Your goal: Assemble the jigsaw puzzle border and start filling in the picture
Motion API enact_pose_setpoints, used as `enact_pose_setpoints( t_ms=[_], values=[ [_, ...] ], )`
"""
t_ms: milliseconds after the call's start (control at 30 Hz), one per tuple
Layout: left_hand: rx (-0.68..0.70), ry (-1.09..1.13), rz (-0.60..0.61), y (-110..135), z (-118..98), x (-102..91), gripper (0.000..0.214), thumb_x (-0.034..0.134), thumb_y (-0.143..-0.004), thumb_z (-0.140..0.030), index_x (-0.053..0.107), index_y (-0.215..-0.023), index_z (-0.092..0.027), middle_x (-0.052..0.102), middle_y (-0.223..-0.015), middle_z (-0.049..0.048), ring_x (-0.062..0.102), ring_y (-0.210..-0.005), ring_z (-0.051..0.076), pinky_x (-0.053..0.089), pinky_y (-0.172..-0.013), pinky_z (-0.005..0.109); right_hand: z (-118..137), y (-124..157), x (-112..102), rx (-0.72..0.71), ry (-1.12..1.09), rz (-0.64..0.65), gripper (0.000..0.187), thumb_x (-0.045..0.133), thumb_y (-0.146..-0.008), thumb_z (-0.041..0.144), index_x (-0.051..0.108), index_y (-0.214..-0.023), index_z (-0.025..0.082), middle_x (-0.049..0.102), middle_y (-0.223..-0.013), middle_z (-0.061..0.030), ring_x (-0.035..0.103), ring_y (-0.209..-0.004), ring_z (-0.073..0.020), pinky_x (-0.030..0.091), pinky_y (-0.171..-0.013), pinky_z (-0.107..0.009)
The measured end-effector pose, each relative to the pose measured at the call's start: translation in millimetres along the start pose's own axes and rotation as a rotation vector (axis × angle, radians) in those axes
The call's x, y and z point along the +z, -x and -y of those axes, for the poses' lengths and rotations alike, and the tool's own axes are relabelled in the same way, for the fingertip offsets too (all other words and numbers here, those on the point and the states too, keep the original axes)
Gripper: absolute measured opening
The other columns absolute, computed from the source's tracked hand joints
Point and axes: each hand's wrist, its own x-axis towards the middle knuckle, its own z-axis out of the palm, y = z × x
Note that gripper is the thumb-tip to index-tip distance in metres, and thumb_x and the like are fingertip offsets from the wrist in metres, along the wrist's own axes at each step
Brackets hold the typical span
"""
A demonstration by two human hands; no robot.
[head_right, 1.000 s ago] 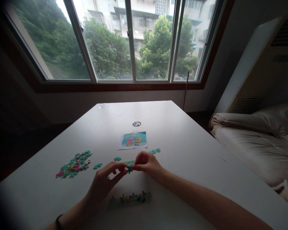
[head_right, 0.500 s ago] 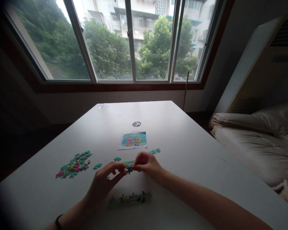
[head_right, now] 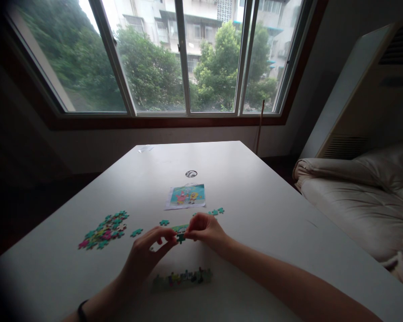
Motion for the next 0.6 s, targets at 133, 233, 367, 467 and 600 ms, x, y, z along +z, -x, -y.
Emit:
enact_pose_setpoints(
  t_ms=[133,233,367,467,600],
  values=[
    [0.003,0.002,-0.009,1.3,0.9,0.6,0.002,0.06,-0.08,-0.019,0.062,-0.08,-0.019,0.064,-0.068,-0.0004,0.055,-0.056,0.011,0.047,-0.053,0.021,0.8,0.4,1.2,0.004,0.011,-0.009,0.035,0.082,-0.046,0.028,0.055,-0.062,0.014,0.063,-0.059,0.0015,0.051,-0.05,-0.0075,0.037,-0.049,-0.021],
    [-0.003,0.006,-0.001,1.7,1.7,1.3,0.002,0.06,-0.08,-0.019,0.062,-0.081,-0.019,0.064,-0.068,0.0,0.055,-0.056,0.011,0.047,-0.053,0.021,-0.2,-0.1,0.9,-0.003,0.01,-0.004,0.035,0.083,-0.045,0.028,0.055,-0.061,0.014,0.062,-0.057,0.0022,0.05,-0.049,-0.0075,0.037,-0.048,-0.021],
    [-0.007,0.011,0.005,1.5,2.7,1.8,0.003,0.06,-0.079,-0.017,0.062,-0.081,-0.019,0.064,-0.069,0.0002,0.055,-0.057,0.011,0.047,-0.053,0.021,-2.4,-0.7,-1.1,-0.018,0.018,-0.008,0.033,0.082,-0.047,0.028,0.055,-0.062,0.014,0.061,-0.057,0.0023,0.049,-0.049,-0.0075,0.037,-0.048,-0.021],
    [-0.008,0.013,0.007,1.2,3.0,2.0,0.003,0.061,-0.079,-0.018,0.062,-0.081,-0.019,0.063,-0.068,0.0,0.055,-0.057,0.011,0.047,-0.053,0.021,-3.2,-0.8,-1.8,-0.028,0.025,-0.014,0.032,0.082,-0.048,0.027,0.055,-0.062,0.014,0.061,-0.057,0.0022,0.049,-0.049,-0.0074,0.037,-0.048,-0.021],
    [-0.014,-0.004,0.009,1.1,2.6,1.7,0.002,0.06,-0.08,-0.019,0.062,-0.081,-0.019,0.063,-0.068,0.0,0.055,-0.057,0.012,0.047,-0.054,0.022,-1.9,-0.1,-0.9,-0.018,0.028,-0.015,0.034,0.082,-0.047,0.028,0.054,-0.061,0.015,0.06,-0.055,0.003,0.049,-0.049,-0.0074,0.037,-0.048,-0.021]
  ],
)
